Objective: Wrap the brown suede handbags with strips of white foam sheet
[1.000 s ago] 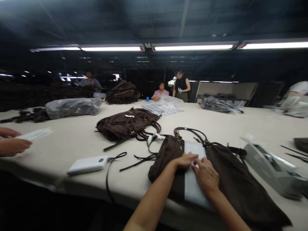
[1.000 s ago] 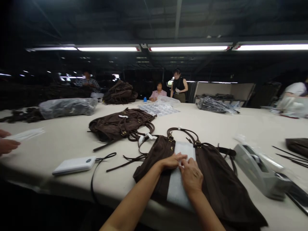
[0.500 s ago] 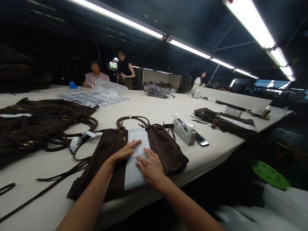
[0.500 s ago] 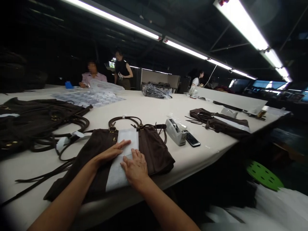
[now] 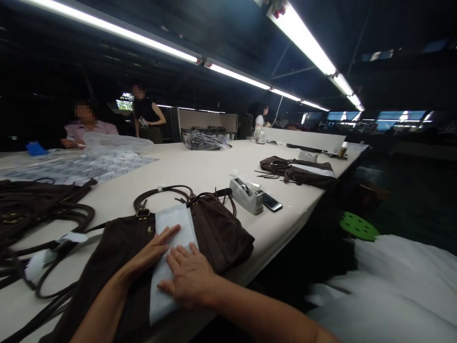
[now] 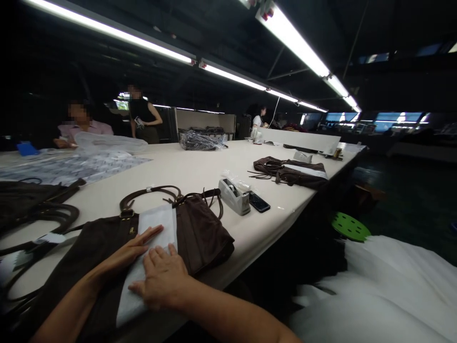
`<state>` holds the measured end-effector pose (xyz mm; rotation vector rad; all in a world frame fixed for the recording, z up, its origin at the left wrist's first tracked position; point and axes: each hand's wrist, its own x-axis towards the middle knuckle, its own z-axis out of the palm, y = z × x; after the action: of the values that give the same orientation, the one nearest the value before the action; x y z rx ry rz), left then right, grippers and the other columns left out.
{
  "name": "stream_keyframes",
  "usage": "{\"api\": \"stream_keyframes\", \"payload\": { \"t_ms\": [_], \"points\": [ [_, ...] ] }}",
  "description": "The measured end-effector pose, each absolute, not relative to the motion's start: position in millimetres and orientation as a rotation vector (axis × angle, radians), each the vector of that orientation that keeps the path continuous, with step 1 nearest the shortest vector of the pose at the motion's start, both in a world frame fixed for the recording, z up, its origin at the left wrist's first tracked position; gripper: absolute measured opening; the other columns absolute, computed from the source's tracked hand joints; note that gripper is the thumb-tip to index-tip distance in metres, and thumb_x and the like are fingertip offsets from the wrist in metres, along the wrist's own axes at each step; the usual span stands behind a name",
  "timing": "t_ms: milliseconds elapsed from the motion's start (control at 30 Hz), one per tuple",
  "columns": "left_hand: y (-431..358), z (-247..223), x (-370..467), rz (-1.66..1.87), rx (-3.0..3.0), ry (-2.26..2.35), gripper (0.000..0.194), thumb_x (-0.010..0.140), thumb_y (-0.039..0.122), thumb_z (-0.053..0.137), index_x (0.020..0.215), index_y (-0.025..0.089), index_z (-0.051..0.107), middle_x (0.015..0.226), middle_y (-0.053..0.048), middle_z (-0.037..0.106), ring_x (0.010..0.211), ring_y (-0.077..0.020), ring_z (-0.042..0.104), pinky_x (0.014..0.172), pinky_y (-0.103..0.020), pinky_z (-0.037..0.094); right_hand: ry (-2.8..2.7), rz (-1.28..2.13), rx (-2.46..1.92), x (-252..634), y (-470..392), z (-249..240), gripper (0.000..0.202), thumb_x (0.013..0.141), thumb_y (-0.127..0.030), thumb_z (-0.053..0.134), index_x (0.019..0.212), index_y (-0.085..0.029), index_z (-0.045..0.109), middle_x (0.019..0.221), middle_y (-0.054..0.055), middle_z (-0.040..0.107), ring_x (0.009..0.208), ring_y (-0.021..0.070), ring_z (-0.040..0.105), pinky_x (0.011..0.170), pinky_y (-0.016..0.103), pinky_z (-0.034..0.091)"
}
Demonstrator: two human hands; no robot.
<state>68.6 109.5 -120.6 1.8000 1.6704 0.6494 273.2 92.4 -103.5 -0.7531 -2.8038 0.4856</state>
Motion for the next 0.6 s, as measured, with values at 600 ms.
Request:
{"api": "stream_keyframes", "payload": {
  "t_ms": [600],
  "points": [
    [108,-137,82,0.523,1.916,2.008,0.066,0.087,0.039,0.021,0.145,0.013,0.038,0.152,-0.006,0.033,0.146,-0.0237,0.015,0.121,-0.05,0.005,-2.63,0.278,-0.586,329,91,-66,0.039,0.1,-0.045,0.043,0.095,-0.015,0.068,0.099,0.006,0.071,0.102,0.0209,0.064,0.095,0.034,0.048]
  ]
}}
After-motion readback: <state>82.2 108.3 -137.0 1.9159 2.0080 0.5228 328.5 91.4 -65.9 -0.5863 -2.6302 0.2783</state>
